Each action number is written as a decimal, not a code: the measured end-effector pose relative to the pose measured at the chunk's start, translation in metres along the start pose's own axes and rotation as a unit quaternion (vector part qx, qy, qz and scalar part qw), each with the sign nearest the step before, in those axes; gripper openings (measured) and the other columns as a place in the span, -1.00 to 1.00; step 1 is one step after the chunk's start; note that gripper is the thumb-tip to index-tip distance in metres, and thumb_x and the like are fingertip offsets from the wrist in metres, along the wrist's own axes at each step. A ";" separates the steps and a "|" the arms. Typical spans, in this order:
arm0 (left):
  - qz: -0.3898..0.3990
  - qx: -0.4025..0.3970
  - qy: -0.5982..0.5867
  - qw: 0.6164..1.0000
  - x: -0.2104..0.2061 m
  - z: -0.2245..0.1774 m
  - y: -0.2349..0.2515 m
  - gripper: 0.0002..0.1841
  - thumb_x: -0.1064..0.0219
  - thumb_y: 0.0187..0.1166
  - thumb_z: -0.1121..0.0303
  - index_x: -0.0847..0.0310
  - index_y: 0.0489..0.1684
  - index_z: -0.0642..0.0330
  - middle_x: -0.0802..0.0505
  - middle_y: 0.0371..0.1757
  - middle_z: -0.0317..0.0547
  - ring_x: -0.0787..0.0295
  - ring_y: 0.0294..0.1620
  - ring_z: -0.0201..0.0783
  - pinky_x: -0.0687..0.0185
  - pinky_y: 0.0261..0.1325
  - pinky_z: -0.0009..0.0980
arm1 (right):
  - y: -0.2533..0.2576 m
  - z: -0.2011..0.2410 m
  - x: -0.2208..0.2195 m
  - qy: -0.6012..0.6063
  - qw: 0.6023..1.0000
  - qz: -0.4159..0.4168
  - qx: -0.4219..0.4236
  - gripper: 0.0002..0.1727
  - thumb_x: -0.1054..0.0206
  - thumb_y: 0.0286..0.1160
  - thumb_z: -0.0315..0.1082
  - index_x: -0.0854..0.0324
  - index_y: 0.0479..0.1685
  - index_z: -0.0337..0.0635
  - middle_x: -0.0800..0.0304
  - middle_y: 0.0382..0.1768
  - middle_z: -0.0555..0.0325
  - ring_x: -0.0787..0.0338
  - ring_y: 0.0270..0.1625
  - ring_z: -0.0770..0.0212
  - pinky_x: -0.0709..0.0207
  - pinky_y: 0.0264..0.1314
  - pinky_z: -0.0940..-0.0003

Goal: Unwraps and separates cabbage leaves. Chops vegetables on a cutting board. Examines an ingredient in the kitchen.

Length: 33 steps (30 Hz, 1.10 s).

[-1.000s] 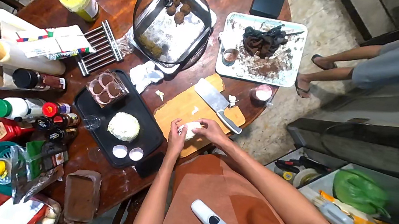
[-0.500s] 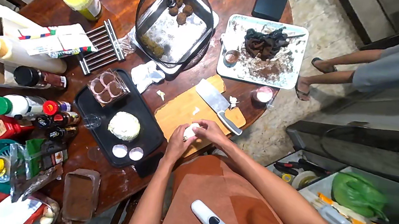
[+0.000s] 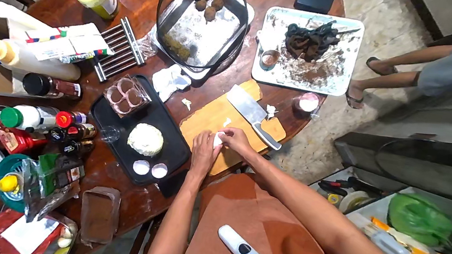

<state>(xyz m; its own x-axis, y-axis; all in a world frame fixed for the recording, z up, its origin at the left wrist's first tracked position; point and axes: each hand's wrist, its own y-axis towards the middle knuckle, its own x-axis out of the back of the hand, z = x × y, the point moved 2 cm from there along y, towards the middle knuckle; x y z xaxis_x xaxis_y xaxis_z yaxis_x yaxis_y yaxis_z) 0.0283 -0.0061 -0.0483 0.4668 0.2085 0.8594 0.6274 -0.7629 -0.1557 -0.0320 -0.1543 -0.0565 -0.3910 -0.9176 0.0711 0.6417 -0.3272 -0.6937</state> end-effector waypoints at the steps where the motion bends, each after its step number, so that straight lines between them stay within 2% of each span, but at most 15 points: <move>1: 0.002 -0.008 0.013 1.000 0.001 0.000 -0.001 -0.50 -0.34 0.62 0.00 -0.70 0.32 0.20 -0.67 0.47 0.09 -0.50 0.57 0.08 -0.30 0.66 0.06 | 0.003 -0.001 -0.001 -0.008 1.000 -0.004 -0.010 -0.70 -0.49 0.55 -0.25 -0.77 0.12 -0.25 -0.88 -0.07 -0.10 -0.89 -0.13 0.07 -0.80 0.05 0.04; 4: 0.020 -0.032 -0.012 0.999 -0.002 -0.003 -0.004 -0.42 -0.40 0.59 0.10 -0.52 0.52 0.26 -0.73 0.36 0.18 -0.64 0.43 0.11 -0.52 0.53 -0.01 | 0.002 0.004 -0.001 0.015 0.995 -0.020 -0.093 -0.68 -0.55 0.48 -0.24 -0.76 0.06 -0.28 -0.87 -0.11 -0.11 -0.89 -0.18 0.09 -0.82 0.01 0.10; 6: 0.040 -0.035 -0.042 0.998 -0.005 -0.002 -0.006 -0.50 -0.35 0.62 0.21 -0.54 0.46 0.29 -0.76 0.30 0.18 -0.69 0.38 0.10 -0.57 0.49 -0.03 | -0.003 0.010 -0.002 0.059 0.986 -0.024 -0.152 -0.66 -0.51 0.50 -0.24 -0.73 0.02 -0.36 -0.86 -0.12 -0.12 -0.89 -0.20 0.13 -0.81 -0.03 0.19; 9: 0.072 -0.006 -0.137 0.988 -0.005 0.003 -0.002 -0.59 -0.34 0.65 0.27 -0.59 0.33 0.36 -0.78 0.26 0.18 -0.71 0.37 0.06 -0.55 0.53 -0.04 | -0.006 0.011 0.003 0.113 0.977 -0.004 -0.183 -0.53 -0.25 0.77 -0.09 -0.64 0.12 -0.45 -0.84 -0.09 -0.12 -0.90 -0.18 0.17 -0.82 -0.02 0.27; 12: 0.108 0.073 -0.241 0.962 -0.004 0.007 0.004 -0.55 -0.41 0.62 0.19 -0.54 0.35 0.28 -0.84 0.13 0.10 -0.82 0.20 -0.08 -0.69 0.39 -0.08 | -0.005 0.009 0.014 0.057 0.983 0.003 -0.174 -0.38 -0.04 0.85 0.10 -0.68 0.06 -0.39 -0.84 -0.20 -0.05 -0.88 -0.26 0.20 -0.80 -0.07 0.27; 13: 0.109 0.098 -0.265 0.953 -0.003 0.008 0.005 -0.56 -0.41 0.62 0.18 -0.53 0.34 0.24 -0.86 0.07 0.06 -0.85 0.12 -0.13 -0.75 0.31 -0.09 | -0.005 0.009 0.019 0.010 0.989 -0.002 -0.148 -0.40 -0.05 0.84 0.10 -0.72 0.06 -0.33 -0.86 -0.17 -0.05 -0.88 -0.22 0.17 -0.78 -0.02 0.20; 15: 0.096 0.128 -0.285 0.945 -0.001 0.010 0.008 -0.57 -0.41 0.63 0.17 -0.53 0.35 0.22 -0.86 0.06 0.07 -0.86 0.07 -0.13 -0.77 0.25 -0.08 | -0.003 0.005 0.025 -0.055 0.997 -0.011 -0.059 -0.56 -0.23 0.75 0.01 -0.74 0.13 -0.21 -0.87 -0.06 -0.09 -0.90 -0.08 0.04 -0.78 0.12 -0.03; 17: 0.066 0.127 -0.269 0.952 -0.002 0.012 0.011 -0.59 -0.41 0.62 0.20 -0.59 0.31 0.23 -0.75 0.24 0.10 -0.77 0.22 -0.09 -0.72 0.34 -0.10 | -0.004 0.005 0.026 -0.086 0.996 -0.005 0.027 -0.62 -0.41 0.63 -0.08 -0.72 0.25 -0.12 -0.87 0.00 -0.03 -0.90 -0.07 0.06 -0.80 0.09 -0.04; 19: 0.036 0.111 -0.220 0.968 -0.003 0.014 0.015 -0.63 -0.44 0.59 0.23 -0.66 0.25 0.21 -0.61 0.40 0.15 -0.69 0.31 -0.03 -0.72 0.34 -0.13 | -0.005 0.007 0.024 -0.123 0.989 -0.027 0.072 -0.67 -0.47 0.57 -0.18 -0.74 0.20 -0.11 -0.89 -0.05 0.03 -0.90 -0.11 0.12 -0.82 0.03 0.02; 22: 0.007 0.097 -0.112 0.989 -0.007 0.018 0.019 -0.66 -0.44 0.57 0.19 -0.73 0.22 0.12 -0.66 0.36 0.16 -0.68 0.32 0.07 -0.69 0.35 -0.02 | -0.009 0.009 0.027 -0.202 0.969 -0.106 0.096 -0.79 -0.42 0.59 -0.29 -0.77 0.09 -0.15 -0.87 -0.09 0.00 -0.87 -0.09 0.06 -0.77 0.06 -0.03; 24: -0.011 0.090 -0.058 0.994 -0.008 0.021 0.022 -0.66 -0.44 0.55 0.09 -0.77 0.18 0.00 -0.69 0.33 0.07 -0.53 0.44 0.13 -0.47 0.45 0.13 | -0.011 0.006 0.035 -0.273 0.942 -0.156 0.114 -0.78 -0.38 0.61 -0.31 -0.75 0.09 -0.18 -0.81 -0.01 -0.09 -0.83 0.02 -0.07 -0.71 0.14 -0.13; 26: -0.006 0.084 -0.061 0.995 -0.008 0.027 0.026 -0.60 -0.42 0.57 0.05 -0.73 0.25 0.05 -0.72 0.28 0.07 -0.57 0.41 0.13 -0.51 0.44 0.13 | -0.012 -0.001 0.049 -0.332 0.911 -0.207 0.132 -0.75 -0.41 0.57 -0.28 -0.73 0.11 -0.19 -0.75 0.09 -0.15 -0.74 0.18 -0.20 -0.64 0.22 -0.18; 29: 0.007 0.073 -0.074 0.995 -0.004 0.028 0.030 -0.46 -0.32 0.67 0.03 -0.50 0.49 0.17 -0.72 0.32 0.13 -0.65 0.37 0.13 -0.61 0.41 0.05 | -0.015 -0.011 0.069 -0.387 0.874 -0.260 0.137 -0.62 -0.46 0.52 -0.13 -0.70 0.15 -0.20 -0.69 0.18 -0.21 -0.63 0.31 -0.29 -0.51 0.29 -0.27; 31: 0.011 0.045 -0.027 0.999 -0.003 0.024 0.030 -0.55 -0.21 0.74 0.04 -0.58 0.44 0.10 -0.68 0.40 0.12 -0.65 0.38 0.12 -0.66 0.37 0.02 | -0.018 -0.020 0.078 -0.401 0.866 -0.273 0.122 -0.48 -0.50 0.49 -0.02 -0.65 0.23 -0.23 -0.67 0.21 -0.25 -0.62 0.33 -0.32 -0.49 0.31 -0.29; 33: -0.003 0.023 0.027 0.999 -0.008 0.022 0.029 -0.63 -0.18 0.76 0.06 -0.69 0.33 0.01 -0.63 0.47 0.11 -0.54 0.51 0.14 -0.57 0.46 0.05 | -0.018 -0.029 0.085 -0.405 0.869 -0.264 0.109 -0.39 -0.53 0.47 0.02 -0.61 0.32 -0.24 -0.66 0.24 -0.27 -0.64 0.31 -0.34 -0.52 0.30 -0.29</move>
<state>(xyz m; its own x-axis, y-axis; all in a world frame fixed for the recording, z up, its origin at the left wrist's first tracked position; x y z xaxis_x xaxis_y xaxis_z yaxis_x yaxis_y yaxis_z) 0.0561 -0.0168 -0.0702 0.4297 0.1778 0.8853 0.6577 -0.7334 -0.1720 -0.0956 -0.2196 -0.0583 -0.1333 -0.4562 0.8799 0.6586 -0.7042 -0.2653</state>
